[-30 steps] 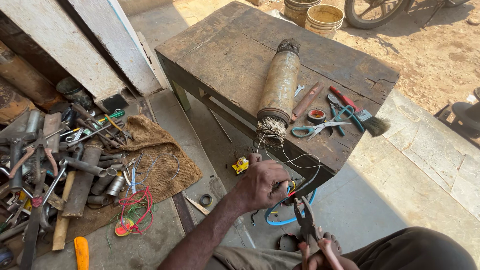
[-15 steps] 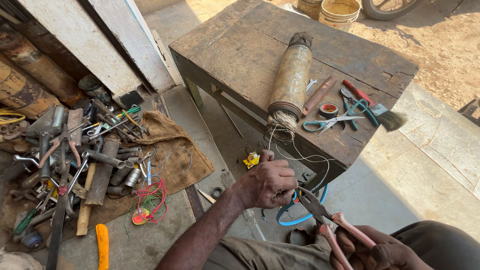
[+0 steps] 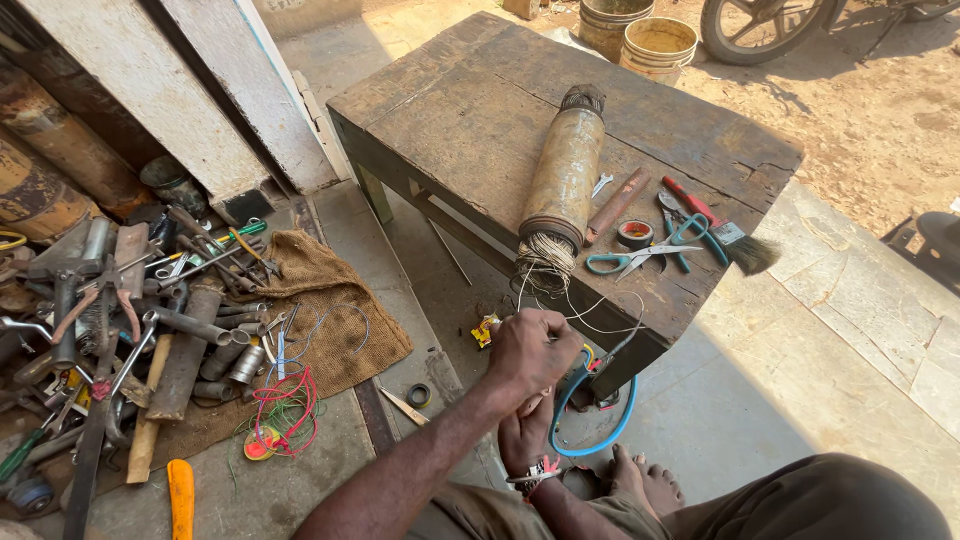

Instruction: The person strips the insulation from blue and yellow electrical wires using pliers, twists the exposed strands, and wraps the connection with electrical tape. The person also cuts and twists a thin metal wire.

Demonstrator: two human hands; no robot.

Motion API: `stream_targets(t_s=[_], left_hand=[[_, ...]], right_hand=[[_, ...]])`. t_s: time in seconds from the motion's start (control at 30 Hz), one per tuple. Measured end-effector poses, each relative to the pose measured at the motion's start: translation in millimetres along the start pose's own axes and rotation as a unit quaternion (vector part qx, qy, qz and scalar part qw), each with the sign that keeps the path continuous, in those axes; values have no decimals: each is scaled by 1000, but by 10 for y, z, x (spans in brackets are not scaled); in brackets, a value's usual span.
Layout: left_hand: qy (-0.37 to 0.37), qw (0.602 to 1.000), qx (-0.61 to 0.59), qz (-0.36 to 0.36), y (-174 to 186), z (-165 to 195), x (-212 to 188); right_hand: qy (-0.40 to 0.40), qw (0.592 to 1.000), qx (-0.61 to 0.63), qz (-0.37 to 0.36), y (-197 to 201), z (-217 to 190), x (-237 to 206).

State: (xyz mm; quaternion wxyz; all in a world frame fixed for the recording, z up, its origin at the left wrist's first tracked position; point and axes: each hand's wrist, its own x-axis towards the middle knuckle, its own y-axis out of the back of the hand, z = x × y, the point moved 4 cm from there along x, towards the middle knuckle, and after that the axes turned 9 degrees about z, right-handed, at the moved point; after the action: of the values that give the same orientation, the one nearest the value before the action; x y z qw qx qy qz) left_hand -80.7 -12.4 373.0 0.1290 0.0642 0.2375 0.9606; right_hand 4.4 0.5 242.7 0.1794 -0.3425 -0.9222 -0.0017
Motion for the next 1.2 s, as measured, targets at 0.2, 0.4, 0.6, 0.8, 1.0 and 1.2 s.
stream_targets(t_s=[0.2,0.4,0.6,0.8,1.0,1.2], left_hand=[[-109,991,4,-74,102,-6,84],[-289,946,68,-128,262,60,7],[-347,921,59,-168,280,74,-56],[-338,912,123,-195,272,63,-71],[-351,913,152,-138,251,139,-116],[-158,979,129,-15,-18,176,-95]], right_hand=[[-606,776,137,-111,1168,253,-627],[-376,844,270,-270,1922,-305,-104],[-478,742,378,-278,1982,-670,261],[-577,729,306,-204,1908,-810,446],[-473,714,446,-261,1835,-733,316],[-35,997,-50,-55,588,-125,-45]])
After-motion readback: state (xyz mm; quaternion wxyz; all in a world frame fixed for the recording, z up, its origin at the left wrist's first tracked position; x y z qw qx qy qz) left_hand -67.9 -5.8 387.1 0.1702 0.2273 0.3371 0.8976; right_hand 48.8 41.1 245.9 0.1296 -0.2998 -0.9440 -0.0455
